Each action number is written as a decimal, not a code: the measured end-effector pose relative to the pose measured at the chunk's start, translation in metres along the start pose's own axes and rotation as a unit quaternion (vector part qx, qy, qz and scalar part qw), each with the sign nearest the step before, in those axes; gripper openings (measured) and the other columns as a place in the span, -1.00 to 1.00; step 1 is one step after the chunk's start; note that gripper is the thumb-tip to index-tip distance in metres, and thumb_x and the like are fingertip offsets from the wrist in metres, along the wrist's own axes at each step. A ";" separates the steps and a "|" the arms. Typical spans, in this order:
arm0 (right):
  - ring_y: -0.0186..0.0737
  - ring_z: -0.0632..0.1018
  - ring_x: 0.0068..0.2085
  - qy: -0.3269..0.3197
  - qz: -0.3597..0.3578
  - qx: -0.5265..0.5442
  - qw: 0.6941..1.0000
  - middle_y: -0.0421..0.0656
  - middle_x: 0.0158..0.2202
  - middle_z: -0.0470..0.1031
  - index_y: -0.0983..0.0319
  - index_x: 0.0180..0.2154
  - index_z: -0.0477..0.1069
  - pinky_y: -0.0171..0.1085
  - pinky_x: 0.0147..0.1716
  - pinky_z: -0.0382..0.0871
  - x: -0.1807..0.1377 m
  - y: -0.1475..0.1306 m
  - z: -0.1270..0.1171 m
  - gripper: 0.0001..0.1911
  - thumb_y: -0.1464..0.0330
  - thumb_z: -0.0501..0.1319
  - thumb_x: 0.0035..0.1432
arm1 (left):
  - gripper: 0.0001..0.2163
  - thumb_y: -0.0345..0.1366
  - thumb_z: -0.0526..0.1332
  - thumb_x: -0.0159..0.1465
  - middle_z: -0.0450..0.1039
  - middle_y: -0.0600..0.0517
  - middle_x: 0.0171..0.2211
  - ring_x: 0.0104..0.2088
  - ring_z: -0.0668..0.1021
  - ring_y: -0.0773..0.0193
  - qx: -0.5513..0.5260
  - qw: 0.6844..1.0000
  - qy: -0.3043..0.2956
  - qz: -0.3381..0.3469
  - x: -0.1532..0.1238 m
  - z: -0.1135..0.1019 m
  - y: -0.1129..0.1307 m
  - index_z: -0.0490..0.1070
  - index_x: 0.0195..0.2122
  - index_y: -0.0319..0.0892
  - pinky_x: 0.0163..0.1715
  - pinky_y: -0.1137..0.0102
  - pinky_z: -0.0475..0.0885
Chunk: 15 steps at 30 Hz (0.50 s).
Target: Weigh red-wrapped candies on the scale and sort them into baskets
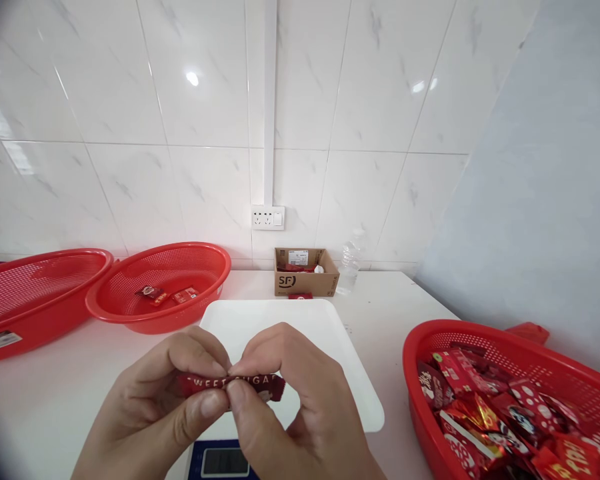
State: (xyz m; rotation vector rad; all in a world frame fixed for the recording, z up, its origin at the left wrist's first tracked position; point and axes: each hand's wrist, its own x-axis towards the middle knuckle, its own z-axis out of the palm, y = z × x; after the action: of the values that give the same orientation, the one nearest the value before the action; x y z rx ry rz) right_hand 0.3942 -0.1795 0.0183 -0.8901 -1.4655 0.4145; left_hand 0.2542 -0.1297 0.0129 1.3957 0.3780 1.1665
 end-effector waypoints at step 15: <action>-0.35 0.48 -0.37 0.066 0.007 0.013 0.998 -0.26 -0.36 0.46 0.09 -0.28 0.43 -0.38 -0.37 0.42 -0.001 -0.002 0.005 -0.86 0.45 0.16 0.26 | -0.91 -0.24 0.38 0.18 0.50 0.11 -0.44 -0.39 0.49 0.36 -0.012 1.000 0.015 -0.008 0.001 0.003 0.004 0.53 -0.30 -0.06 -0.34 0.51 0.41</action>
State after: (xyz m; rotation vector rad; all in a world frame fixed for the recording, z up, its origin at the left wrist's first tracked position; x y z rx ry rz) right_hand 0.3886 -0.1797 0.0185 -0.8911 -1.3303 0.3775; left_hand 0.2559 -0.1314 0.0179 1.3536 0.3927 1.1765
